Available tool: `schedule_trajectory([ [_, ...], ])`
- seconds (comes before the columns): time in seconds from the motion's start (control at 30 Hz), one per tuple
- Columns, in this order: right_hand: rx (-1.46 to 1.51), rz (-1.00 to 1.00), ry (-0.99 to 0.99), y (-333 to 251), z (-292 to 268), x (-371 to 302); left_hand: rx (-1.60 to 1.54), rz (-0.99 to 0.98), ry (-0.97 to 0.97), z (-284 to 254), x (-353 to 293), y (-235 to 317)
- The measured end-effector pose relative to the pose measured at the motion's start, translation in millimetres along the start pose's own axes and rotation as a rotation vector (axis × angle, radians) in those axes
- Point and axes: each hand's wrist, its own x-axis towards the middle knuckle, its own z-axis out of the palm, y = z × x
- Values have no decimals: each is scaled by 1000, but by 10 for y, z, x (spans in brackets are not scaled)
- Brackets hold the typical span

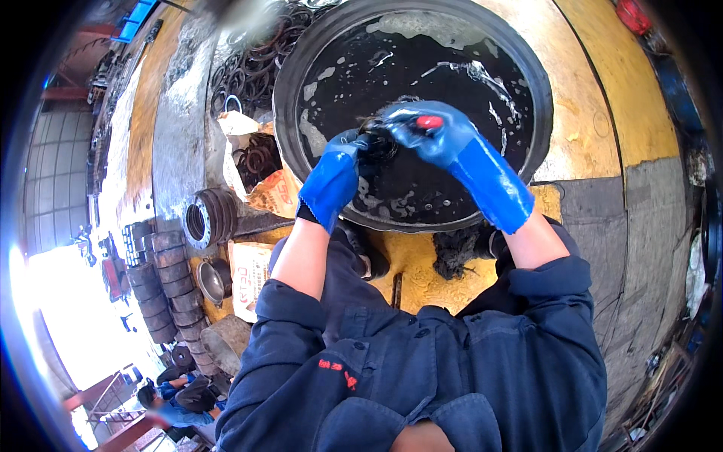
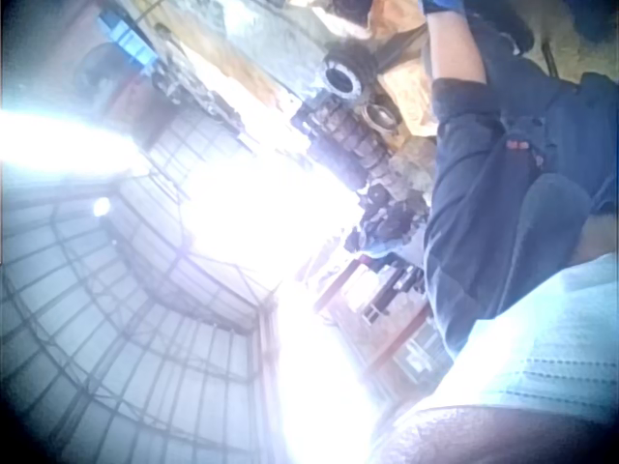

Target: The person scrubs small, circular metal parts with a red-handled wire brush while holding them over a large black tub filled with dark liquid. The person repeatedly dips the parts into the liquid and scrubs them, then places them into a cardboard box to the left.

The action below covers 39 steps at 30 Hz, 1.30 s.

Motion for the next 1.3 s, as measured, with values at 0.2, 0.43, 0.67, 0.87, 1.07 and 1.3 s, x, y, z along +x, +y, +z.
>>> schedule_trajectory([
  [0.2,-196,132,243,83,68,-122,307,105,58,120,-6,37],
  [0.43,-156,450,59,-174,-2,-13,143,85,116,70,-32,85],
  [0.67,-127,430,176,90,41,-61,252,36,176,204,45,113],
  [0.87,30,951,36,184,2,3,319,245,215,29,194,-61],
  [1.07,-120,1030,12,107,-135,-52,168,124,247,52,176,-29],
  [1.3,95,778,-12,-441,-38,17,153,215,132,-68,100,-107],
])
